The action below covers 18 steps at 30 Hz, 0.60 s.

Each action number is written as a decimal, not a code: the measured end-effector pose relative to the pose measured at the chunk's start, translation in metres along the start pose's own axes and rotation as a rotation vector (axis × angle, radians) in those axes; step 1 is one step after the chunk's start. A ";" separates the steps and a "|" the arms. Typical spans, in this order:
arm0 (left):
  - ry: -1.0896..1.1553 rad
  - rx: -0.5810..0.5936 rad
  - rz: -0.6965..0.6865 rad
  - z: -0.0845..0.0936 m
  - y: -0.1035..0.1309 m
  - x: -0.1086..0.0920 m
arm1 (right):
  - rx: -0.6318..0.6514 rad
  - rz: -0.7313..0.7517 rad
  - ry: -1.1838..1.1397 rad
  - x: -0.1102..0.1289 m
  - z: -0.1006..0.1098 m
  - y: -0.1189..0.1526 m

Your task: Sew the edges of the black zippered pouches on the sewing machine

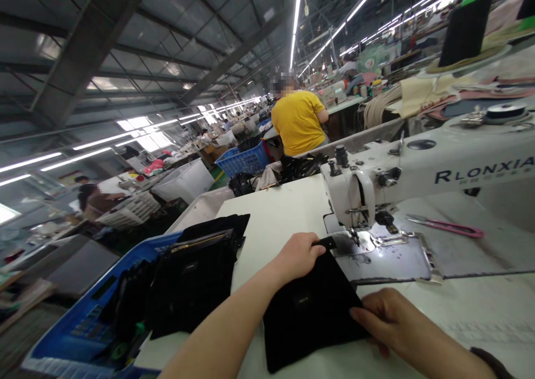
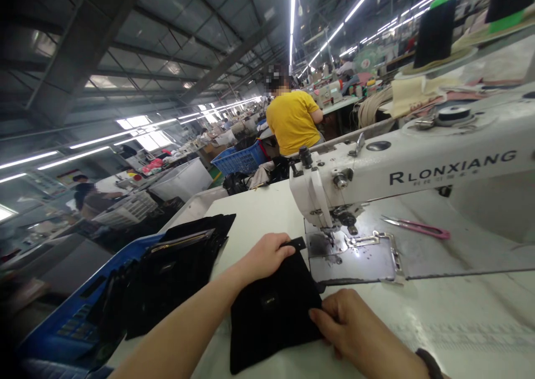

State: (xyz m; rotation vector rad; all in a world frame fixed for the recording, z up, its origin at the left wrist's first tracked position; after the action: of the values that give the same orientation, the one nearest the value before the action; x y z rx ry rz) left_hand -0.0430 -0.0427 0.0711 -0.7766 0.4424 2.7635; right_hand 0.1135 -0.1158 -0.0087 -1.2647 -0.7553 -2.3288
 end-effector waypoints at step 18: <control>0.306 0.148 -0.040 -0.038 -0.046 0.018 | -0.450 0.915 1.132 -0.013 0.072 -0.003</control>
State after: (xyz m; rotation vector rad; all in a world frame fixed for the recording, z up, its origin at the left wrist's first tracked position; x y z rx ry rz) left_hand -0.0266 -0.0111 0.0200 -1.1598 0.6712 2.5457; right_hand 0.1648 -0.0678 0.0113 -0.1219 0.6200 -1.9262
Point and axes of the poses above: each hand's wrist, its own y-axis away from the middle knuckle, its own z-axis out of the back of the hand, x = y × z, the point moved 2 cm from there along -y, towards the middle knuckle, and after that the axes turned 12 degrees about y, right-handed, at the moved point
